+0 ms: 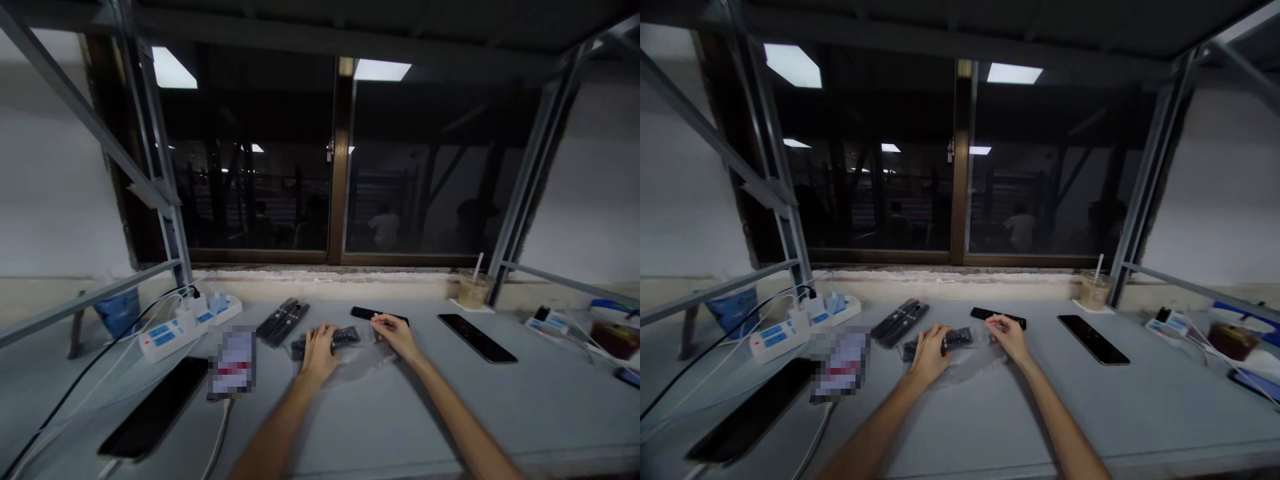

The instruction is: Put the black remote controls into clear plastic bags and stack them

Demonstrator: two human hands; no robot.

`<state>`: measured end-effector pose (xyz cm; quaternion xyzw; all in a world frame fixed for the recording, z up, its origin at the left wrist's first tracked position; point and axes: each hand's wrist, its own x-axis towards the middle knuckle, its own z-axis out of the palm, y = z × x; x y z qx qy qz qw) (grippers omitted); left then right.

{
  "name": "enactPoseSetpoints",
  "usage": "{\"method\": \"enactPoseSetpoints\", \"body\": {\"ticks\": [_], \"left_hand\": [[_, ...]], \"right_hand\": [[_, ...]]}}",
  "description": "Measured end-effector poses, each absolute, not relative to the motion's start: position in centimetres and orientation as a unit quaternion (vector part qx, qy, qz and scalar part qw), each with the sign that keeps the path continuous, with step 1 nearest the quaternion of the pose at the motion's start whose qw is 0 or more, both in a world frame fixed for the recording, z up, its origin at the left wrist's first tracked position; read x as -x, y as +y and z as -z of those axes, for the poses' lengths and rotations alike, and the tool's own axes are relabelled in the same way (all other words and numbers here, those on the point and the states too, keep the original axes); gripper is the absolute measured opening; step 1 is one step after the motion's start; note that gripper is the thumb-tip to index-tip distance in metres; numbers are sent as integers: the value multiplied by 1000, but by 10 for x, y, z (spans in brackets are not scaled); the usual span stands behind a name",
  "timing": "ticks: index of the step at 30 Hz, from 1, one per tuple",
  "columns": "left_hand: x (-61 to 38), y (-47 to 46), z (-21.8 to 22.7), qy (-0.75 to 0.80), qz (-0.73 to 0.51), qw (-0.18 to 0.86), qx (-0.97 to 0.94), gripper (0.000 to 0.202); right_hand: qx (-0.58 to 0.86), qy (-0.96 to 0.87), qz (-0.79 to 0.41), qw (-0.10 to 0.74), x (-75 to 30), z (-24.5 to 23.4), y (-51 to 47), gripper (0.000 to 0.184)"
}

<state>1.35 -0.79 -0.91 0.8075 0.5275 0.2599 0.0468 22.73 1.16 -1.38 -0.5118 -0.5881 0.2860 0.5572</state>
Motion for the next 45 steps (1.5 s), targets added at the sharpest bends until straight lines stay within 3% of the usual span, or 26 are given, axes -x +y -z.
{"method": "enactPoseSetpoints", "body": {"ticks": [14, 21, 26, 33, 45], "left_hand": [[-18, -13, 2, 523, -237, 55, -817, 40], [-14, -13, -7, 535, -246, 17, -808, 38], [-9, -13, -6, 541, -249, 17, -803, 39], [-10, -12, -6, 521, -241, 21, -818, 37], [-12, -8, -3, 461, -241, 11, -854, 40]], "right_hand": [[515, -600, -287, 541, -229, 15, 13, 38], [536, -590, -212, 565, -230, 16, 15, 31], [533, -650, -167, 515, -230, 10, 11, 26], [457, -707, -206, 498, -224, 9, 7, 27], [477, -669, -319, 472, -226, 1, 1, 26]]}}
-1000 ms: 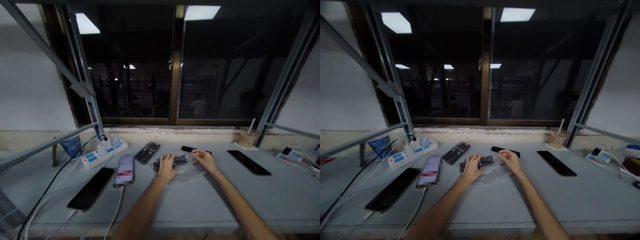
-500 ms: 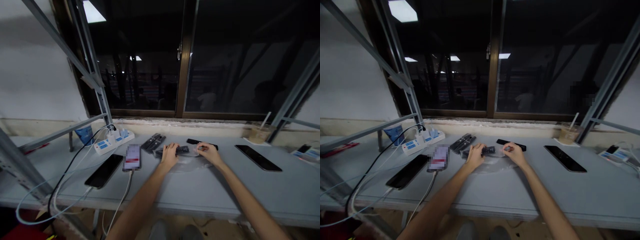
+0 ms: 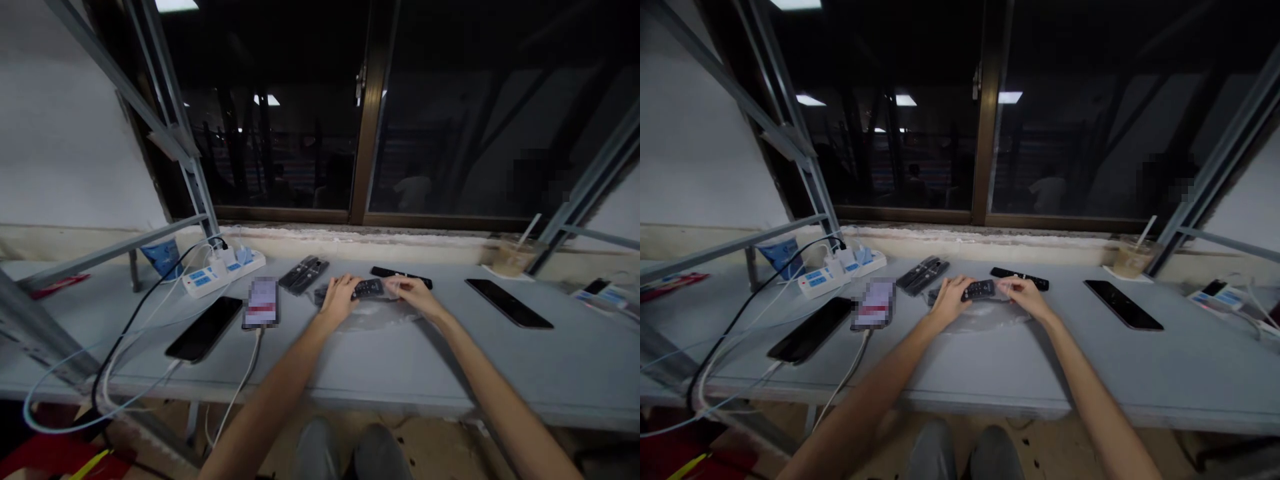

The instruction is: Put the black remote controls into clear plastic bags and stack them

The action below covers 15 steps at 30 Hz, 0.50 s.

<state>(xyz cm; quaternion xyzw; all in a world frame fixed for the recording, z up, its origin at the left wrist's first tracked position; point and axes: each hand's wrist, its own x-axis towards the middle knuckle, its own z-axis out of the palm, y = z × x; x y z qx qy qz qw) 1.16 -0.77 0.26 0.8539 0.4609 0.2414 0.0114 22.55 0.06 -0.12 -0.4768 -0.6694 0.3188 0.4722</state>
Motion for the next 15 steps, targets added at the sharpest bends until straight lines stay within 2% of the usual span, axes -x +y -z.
{"method": "enactPoseSetpoints", "body": {"ticks": [6, 15], "left_hand": [[-10, -5, -2, 445, -231, 15, -865, 40], [-12, 1, -1, 429, -234, -5, -872, 41]], "right_hand": [[511, -657, -313, 457, -226, 7, 5, 29], [483, -712, -285, 423, -227, 4, 4, 35]]}}
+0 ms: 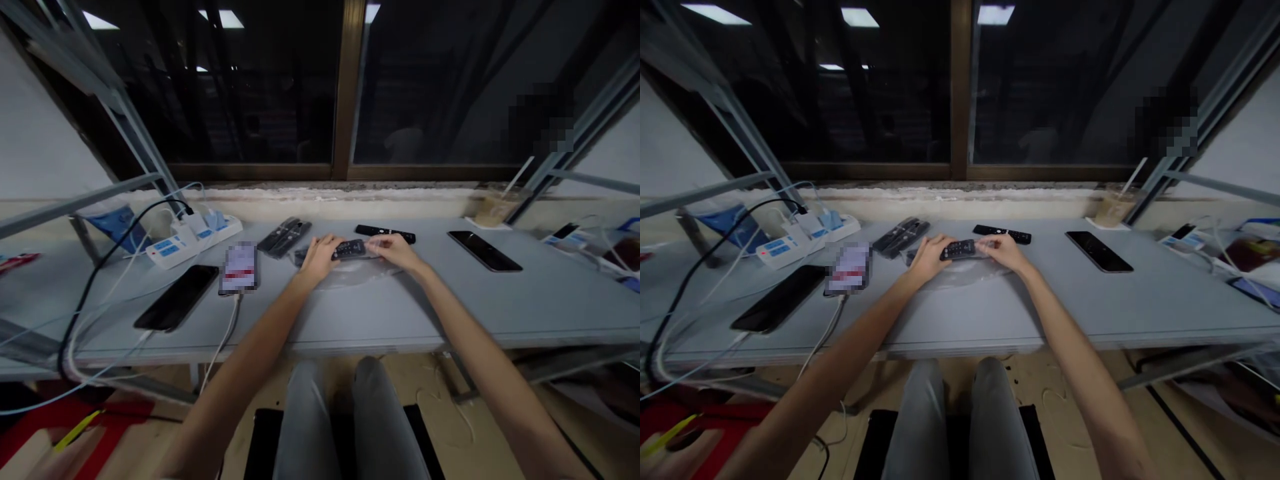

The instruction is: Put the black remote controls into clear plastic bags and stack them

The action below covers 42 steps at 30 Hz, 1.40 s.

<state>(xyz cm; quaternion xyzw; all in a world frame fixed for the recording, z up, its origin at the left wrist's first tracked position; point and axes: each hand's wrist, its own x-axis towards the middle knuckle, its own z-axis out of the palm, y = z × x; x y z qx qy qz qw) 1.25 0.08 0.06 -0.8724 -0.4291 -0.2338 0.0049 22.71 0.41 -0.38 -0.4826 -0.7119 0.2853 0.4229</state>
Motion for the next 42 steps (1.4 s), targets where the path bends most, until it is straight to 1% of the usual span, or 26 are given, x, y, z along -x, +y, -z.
{"method": "enactPoseSetpoints", "body": {"ticks": [9, 12, 17, 22, 27, 31, 36, 39, 42], "left_hand": [[-12, -1, -2, -419, 220, -1, 881, 40], [-11, -1, -2, -421, 219, 6, 880, 42], [-9, 2, -3, -422, 228, 24, 877, 42], [-3, 6, -6, -425, 240, 28, 872, 40], [6, 6, -8, -468, 264, 38, 842, 42], [7, 4, -5, -503, 261, 21, 824, 42], [8, 0, -9, -525, 272, 54, 805, 36], [9, -4, -16, -549, 310, 80, 772, 34], [6, -8, -21, -544, 338, 90, 763, 34]], "right_hand": [[486, -737, -291, 369, -225, 1, 2, 42], [472, -740, -282, 388, -224, 1, 2, 39], [456, -727, -273, 434, -220, -1, 2, 29], [485, -668, -332, 457, -225, -5, 0, 27], [503, -570, -376, 530, -233, -8, 3, 36], [504, -461, -372, 628, -237, -3, 11, 30], [530, -299, -326, 723, -251, 1, 18, 24], [549, -230, -289, 749, -261, 2, 19, 25], [555, -242, -268, 749, -265, 5, 20, 31]]}}
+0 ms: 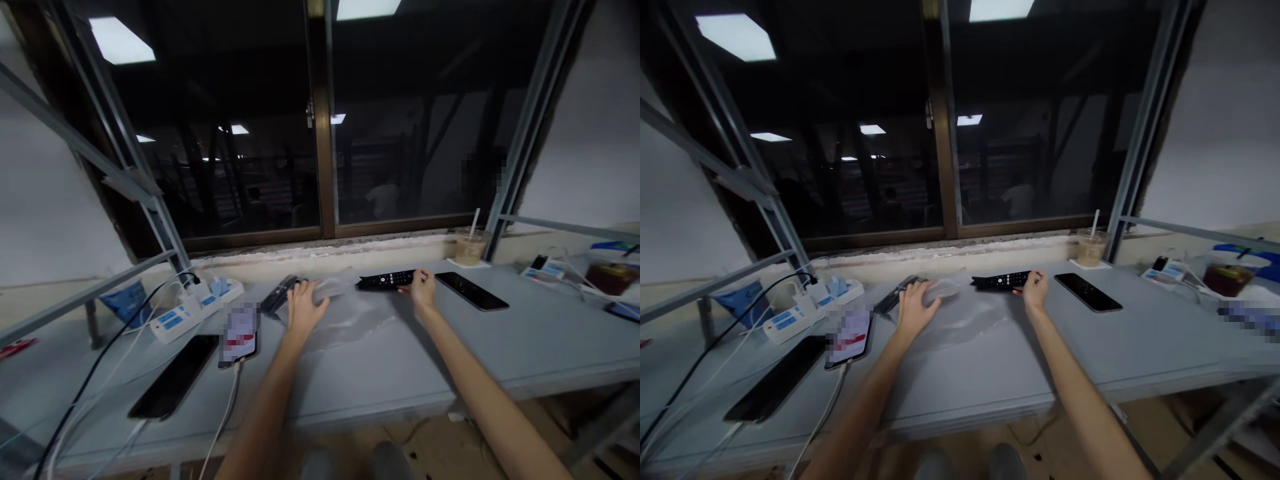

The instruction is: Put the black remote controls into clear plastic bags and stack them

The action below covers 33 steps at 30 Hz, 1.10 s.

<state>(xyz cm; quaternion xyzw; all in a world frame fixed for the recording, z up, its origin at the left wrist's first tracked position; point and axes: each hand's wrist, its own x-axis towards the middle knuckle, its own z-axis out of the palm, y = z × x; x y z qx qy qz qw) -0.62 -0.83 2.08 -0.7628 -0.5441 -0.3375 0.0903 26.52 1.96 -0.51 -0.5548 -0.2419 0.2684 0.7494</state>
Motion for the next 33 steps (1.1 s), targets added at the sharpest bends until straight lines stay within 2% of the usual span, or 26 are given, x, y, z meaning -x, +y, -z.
{"method": "enactPoseSetpoints", "body": {"ticks": [4, 8, 11, 13, 16, 18, 24, 33], "left_hand": [[-1, -14, -20, -499, 295, 43, 814, 40], [-3, -19, -13, -435, 186, -69, 878, 71], [-4, -22, -10, -391, 148, -114, 901, 84], [-6, -25, -9, -369, 143, -126, 910, 82], [-9, -25, -9, -367, 134, -134, 911, 70], [-10, -23, -7, -383, 128, -134, 905, 61], [-6, -12, 0, -424, 132, -100, 890, 44], [-4, -10, 2, -423, 183, -65, 885, 47]], "right_hand": [[543, -320, -301, 715, -264, 14, 24, 33], [527, -380, -320, 689, -259, 21, 29, 32], [571, -442, -309, 619, -256, 21, 27, 40], [614, -511, -243, 550, -254, 18, 22, 47], [663, -590, -80, 455, -253, 12, 13, 49], [687, -603, -18, 405, -251, 8, 7, 50], [710, -609, 31, 354, -246, 9, 3, 47], [752, -567, 38, 334, -251, 16, 6, 47]]}}
